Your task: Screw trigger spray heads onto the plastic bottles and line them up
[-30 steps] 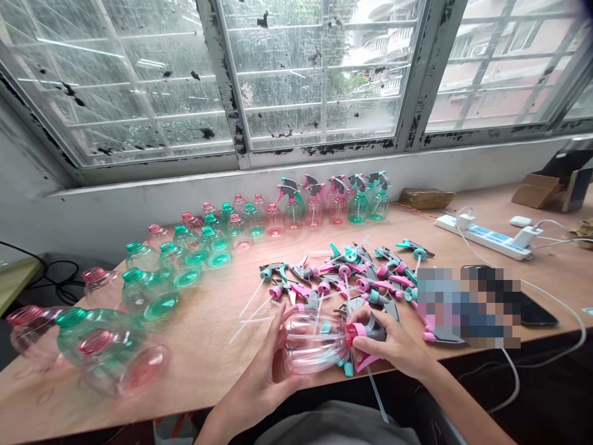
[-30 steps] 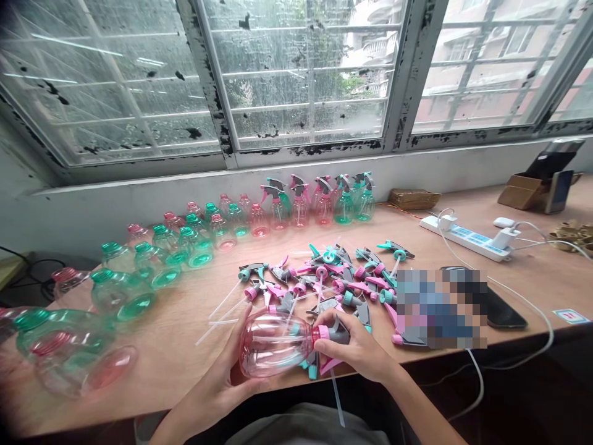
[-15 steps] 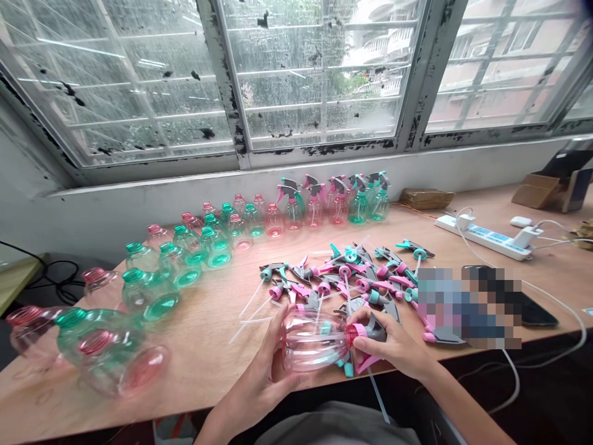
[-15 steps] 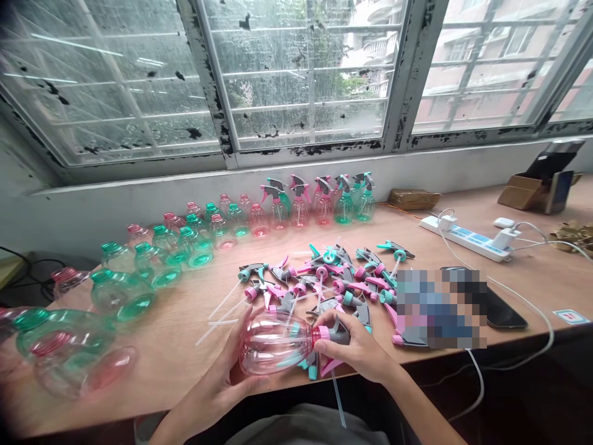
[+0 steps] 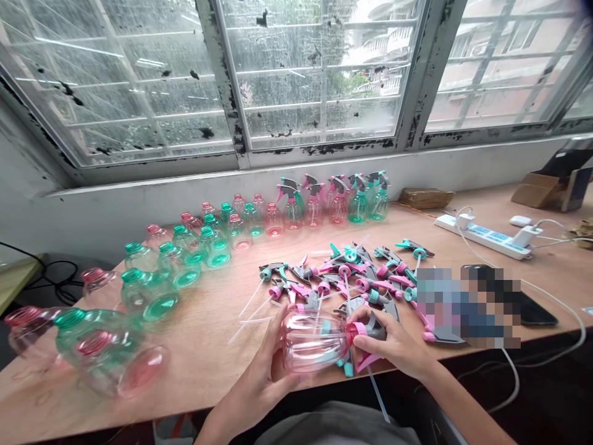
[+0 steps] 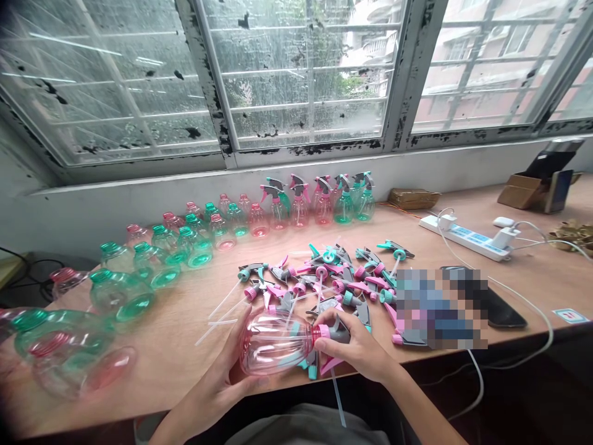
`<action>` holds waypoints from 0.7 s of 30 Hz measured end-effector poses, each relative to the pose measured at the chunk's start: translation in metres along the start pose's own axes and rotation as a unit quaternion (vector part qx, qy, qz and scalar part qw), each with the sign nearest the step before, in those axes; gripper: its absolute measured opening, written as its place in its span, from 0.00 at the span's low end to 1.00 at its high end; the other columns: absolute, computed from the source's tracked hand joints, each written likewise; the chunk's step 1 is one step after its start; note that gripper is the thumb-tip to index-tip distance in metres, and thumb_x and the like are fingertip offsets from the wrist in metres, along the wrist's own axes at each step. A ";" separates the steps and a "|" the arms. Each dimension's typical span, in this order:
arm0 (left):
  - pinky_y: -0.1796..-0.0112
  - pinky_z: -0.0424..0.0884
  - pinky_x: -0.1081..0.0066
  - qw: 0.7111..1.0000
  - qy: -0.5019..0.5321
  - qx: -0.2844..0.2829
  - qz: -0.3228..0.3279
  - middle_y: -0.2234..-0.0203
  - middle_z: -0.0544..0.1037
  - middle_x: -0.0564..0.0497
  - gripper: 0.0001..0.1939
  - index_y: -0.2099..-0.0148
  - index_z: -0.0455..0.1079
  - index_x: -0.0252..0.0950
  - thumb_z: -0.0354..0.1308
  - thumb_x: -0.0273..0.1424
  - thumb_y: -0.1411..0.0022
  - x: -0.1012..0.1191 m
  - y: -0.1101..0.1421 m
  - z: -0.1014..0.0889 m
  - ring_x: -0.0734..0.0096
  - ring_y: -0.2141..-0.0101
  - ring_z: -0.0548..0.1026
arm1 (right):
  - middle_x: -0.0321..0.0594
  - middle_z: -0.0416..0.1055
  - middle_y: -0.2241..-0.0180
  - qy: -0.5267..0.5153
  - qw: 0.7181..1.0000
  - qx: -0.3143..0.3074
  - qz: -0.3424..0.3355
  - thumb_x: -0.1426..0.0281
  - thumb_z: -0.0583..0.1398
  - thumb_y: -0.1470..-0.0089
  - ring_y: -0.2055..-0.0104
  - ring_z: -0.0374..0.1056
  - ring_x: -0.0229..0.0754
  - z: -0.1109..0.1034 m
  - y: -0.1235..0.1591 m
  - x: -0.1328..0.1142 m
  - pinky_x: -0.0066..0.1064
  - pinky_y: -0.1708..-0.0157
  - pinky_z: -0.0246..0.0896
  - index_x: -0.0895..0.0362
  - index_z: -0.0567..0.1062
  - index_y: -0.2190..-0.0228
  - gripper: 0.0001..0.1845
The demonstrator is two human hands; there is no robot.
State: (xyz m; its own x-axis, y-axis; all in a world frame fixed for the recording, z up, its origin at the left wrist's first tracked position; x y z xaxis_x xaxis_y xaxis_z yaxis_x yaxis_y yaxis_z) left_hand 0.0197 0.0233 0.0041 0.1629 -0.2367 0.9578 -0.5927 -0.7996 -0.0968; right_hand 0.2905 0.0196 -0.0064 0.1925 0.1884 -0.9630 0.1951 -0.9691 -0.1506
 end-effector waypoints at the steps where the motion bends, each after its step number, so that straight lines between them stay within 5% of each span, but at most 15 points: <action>1: 0.31 0.51 0.53 1.000 0.003 0.001 0.003 0.24 0.41 0.53 0.44 0.25 0.33 0.59 0.60 0.40 0.29 0.001 0.000 0.000 0.52 0.27 0.46 | 0.38 0.75 0.63 -0.001 1.000 0.000 0.000 0.55 0.68 0.44 0.58 0.72 0.49 0.000 0.000 0.000 0.36 0.53 0.67 0.53 0.77 0.62 0.16; 6: 0.30 0.48 0.50 1.000 0.002 -0.002 -0.011 0.24 0.43 0.50 0.52 0.24 0.29 0.56 0.65 0.39 0.34 0.004 0.000 0.001 0.50 0.27 0.43 | 0.37 0.74 0.63 -0.001 1.000 -0.009 0.003 0.55 0.67 0.43 0.58 0.72 0.48 0.000 0.000 -0.001 0.36 0.53 0.67 0.53 0.77 0.61 0.16; 11: 0.30 0.46 0.50 1.000 0.008 -0.007 -0.027 0.24 0.40 0.50 0.47 0.24 0.37 0.52 0.63 0.41 0.32 -0.002 0.001 -0.001 0.49 0.27 0.41 | 0.37 0.74 0.63 -0.002 1.000 -0.013 0.007 0.55 0.67 0.43 0.58 0.72 0.49 0.000 0.000 0.001 0.36 0.53 0.67 0.54 0.76 0.60 0.16; 21: 0.30 0.46 0.51 1.000 -0.014 -0.009 0.002 0.24 0.39 0.54 0.44 0.25 0.28 0.57 0.56 0.39 0.27 0.003 0.000 0.002 0.53 0.27 0.42 | 0.38 0.74 0.63 -0.024 1.000 -0.014 0.009 0.57 0.68 0.43 0.58 0.72 0.49 0.002 0.000 -0.002 0.36 0.54 0.66 0.54 0.77 0.61 0.15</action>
State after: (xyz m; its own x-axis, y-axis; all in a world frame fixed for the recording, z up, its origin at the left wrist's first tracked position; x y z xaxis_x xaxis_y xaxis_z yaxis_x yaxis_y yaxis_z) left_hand 0.0214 0.0213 0.0063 0.1816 -0.2560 0.9495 -0.6081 -0.7880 -0.0962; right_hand 0.2883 0.0189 -0.0053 0.1490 0.1630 -0.9753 0.2186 -0.9673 -0.1283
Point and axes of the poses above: each hand's wrist, its own y-axis away from the middle knuckle, its own z-axis out of the palm, x = y × z, the point moved 4 cm from there along -y, towards the middle knuckle
